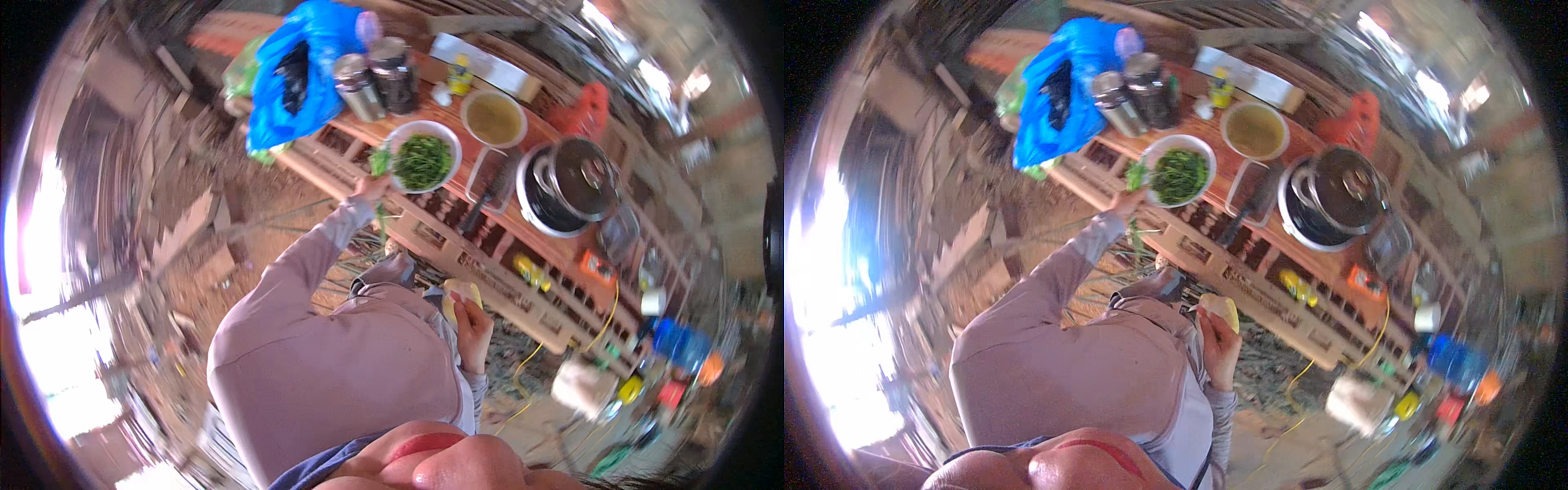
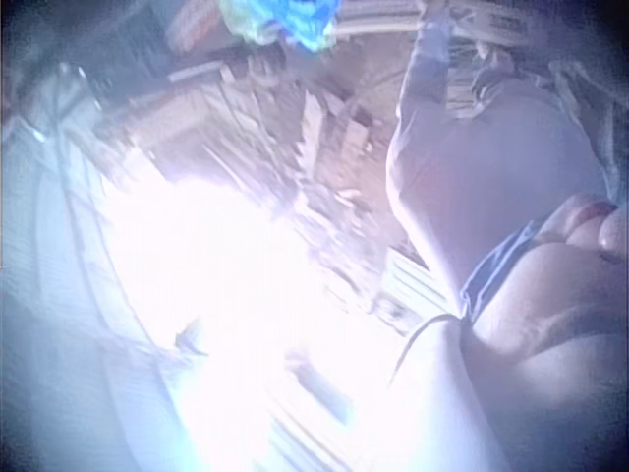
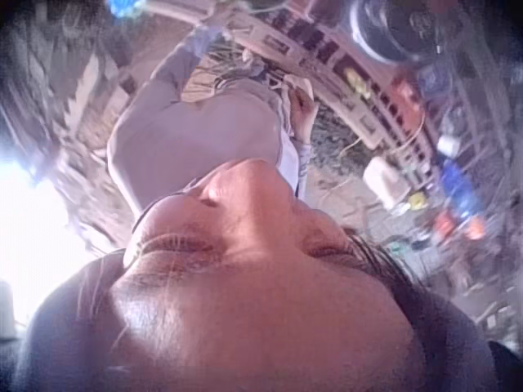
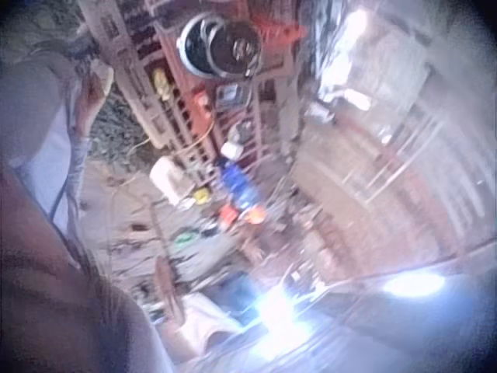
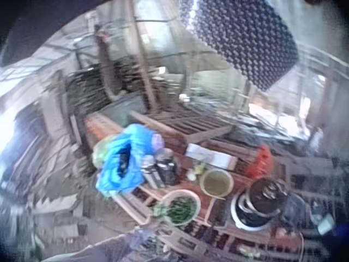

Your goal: The person retrieves green onions and a packaged yellow block from a scooter storage compartment, then walks to a cooking station. They place the green onions on a table, open the package, and add the yellow block to a pot on a portable stove. The person stirs the pot and adds seasoning from a shaker.

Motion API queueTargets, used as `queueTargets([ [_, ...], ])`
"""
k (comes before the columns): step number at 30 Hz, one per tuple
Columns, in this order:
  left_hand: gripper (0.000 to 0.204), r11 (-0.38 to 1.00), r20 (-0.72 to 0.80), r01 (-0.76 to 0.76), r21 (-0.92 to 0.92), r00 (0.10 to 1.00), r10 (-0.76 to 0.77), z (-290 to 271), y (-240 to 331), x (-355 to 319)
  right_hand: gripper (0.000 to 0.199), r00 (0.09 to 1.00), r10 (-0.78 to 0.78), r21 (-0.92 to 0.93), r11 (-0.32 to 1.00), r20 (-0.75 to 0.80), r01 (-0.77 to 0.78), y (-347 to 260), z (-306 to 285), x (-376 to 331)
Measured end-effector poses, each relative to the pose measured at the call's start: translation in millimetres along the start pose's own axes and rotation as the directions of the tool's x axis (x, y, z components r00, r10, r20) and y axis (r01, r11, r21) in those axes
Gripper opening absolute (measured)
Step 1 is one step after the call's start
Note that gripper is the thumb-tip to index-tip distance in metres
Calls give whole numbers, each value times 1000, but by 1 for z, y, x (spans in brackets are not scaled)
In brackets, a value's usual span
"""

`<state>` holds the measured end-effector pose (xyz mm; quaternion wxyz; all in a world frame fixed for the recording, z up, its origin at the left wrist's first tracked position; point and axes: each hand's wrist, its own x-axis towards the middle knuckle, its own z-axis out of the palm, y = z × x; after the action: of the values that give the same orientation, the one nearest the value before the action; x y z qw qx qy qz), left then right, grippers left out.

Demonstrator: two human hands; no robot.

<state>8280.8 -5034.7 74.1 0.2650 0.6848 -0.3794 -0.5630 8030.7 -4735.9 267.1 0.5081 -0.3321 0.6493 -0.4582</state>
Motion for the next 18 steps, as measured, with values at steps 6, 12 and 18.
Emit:
queueTargets([
  [6, 19, 994, -168, -71, -81, 984, 56, 57, 32, 9, 23, 997, 76, -47, 996, 9, -76, 4, 4, 18],
  [12, 24, 988, -250, -155, 5, 956, 151, 85, 12, 70, 24, 994, -17, -93, 995, 111, 27, 5, 29, 34],
  [18, 27, 988, -141, -65, -139, 989, 45, 90, 23, 69, 24, 993, -8, -136, 990, 118, 24, -7, 45, 41],
])
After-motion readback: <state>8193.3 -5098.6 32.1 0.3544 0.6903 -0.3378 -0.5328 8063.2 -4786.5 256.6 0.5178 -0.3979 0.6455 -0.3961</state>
